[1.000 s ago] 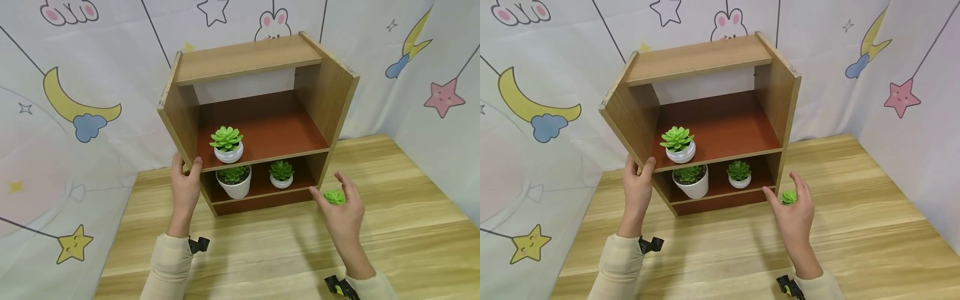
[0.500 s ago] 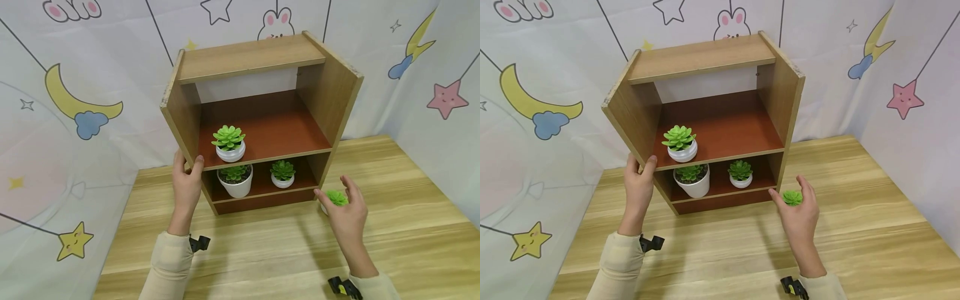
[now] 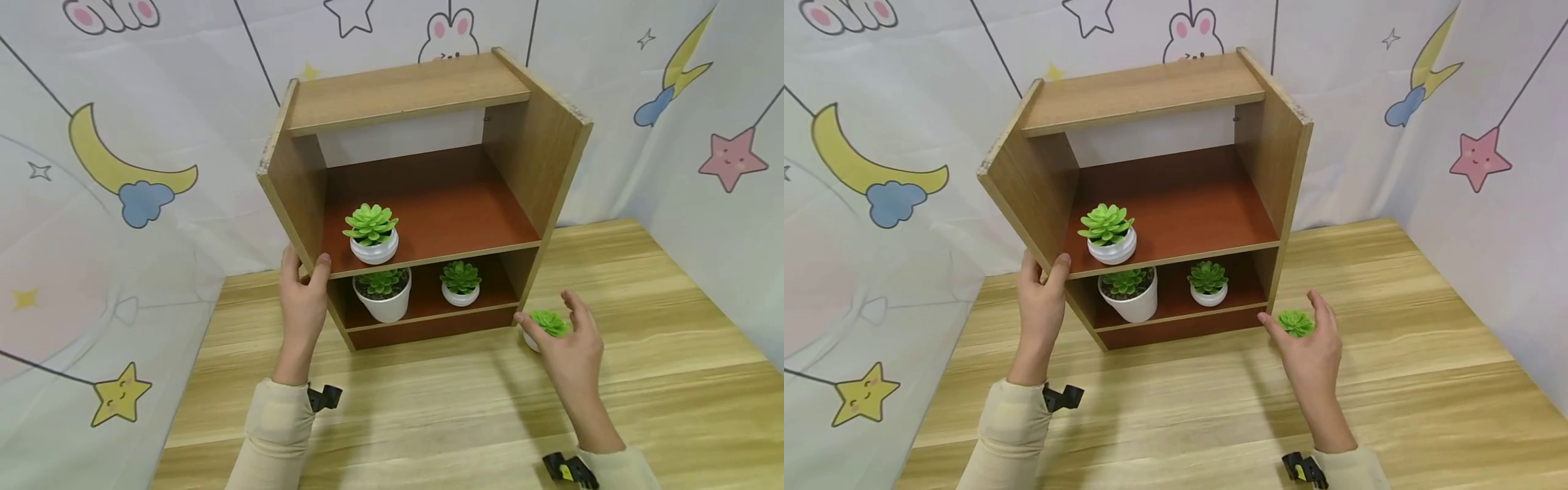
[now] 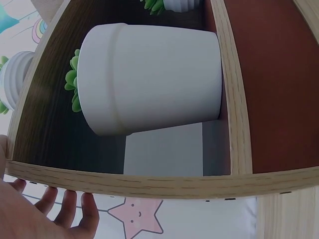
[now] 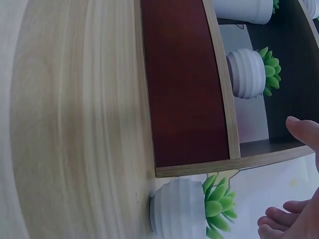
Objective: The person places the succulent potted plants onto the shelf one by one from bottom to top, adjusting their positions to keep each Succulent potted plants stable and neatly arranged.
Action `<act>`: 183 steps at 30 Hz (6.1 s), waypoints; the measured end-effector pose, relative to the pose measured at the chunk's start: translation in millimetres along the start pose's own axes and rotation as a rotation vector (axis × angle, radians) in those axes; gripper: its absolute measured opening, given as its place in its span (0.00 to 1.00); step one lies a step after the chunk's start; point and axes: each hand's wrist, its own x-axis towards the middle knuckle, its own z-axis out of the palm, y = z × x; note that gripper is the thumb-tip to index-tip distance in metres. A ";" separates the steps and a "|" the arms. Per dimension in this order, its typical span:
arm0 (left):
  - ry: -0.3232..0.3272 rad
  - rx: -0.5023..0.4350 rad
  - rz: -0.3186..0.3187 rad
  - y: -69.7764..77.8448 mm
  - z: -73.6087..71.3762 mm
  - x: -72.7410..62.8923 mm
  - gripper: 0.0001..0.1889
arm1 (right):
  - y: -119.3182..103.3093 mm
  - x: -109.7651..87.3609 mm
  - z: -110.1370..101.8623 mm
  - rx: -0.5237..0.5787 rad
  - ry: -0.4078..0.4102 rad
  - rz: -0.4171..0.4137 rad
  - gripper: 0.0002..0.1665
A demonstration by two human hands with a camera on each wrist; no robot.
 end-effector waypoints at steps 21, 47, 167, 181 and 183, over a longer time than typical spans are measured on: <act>-0.018 0.016 -0.025 37.9 3.4 -7.4 0.25 | 20.7 3.8 -13.4 -0.026 -0.196 0.239 0.62; -0.023 0.023 -0.022 37.8 2.5 -7.0 0.25 | 51.9 1.2 -16.2 0.153 -0.336 0.435 0.66; -0.014 0.042 -0.006 40.6 2.3 -6.7 0.24 | 12.2 -0.5 -16.0 0.388 -0.068 0.369 0.47; -0.016 0.008 -0.010 41.0 1.6 -7.6 0.25 | -7.0 -4.6 -20.6 0.376 -0.055 0.340 0.47; -0.014 0.009 -0.010 41.4 1.6 -8.1 0.24 | -7.7 -4.7 -20.5 0.364 -0.052 0.330 0.46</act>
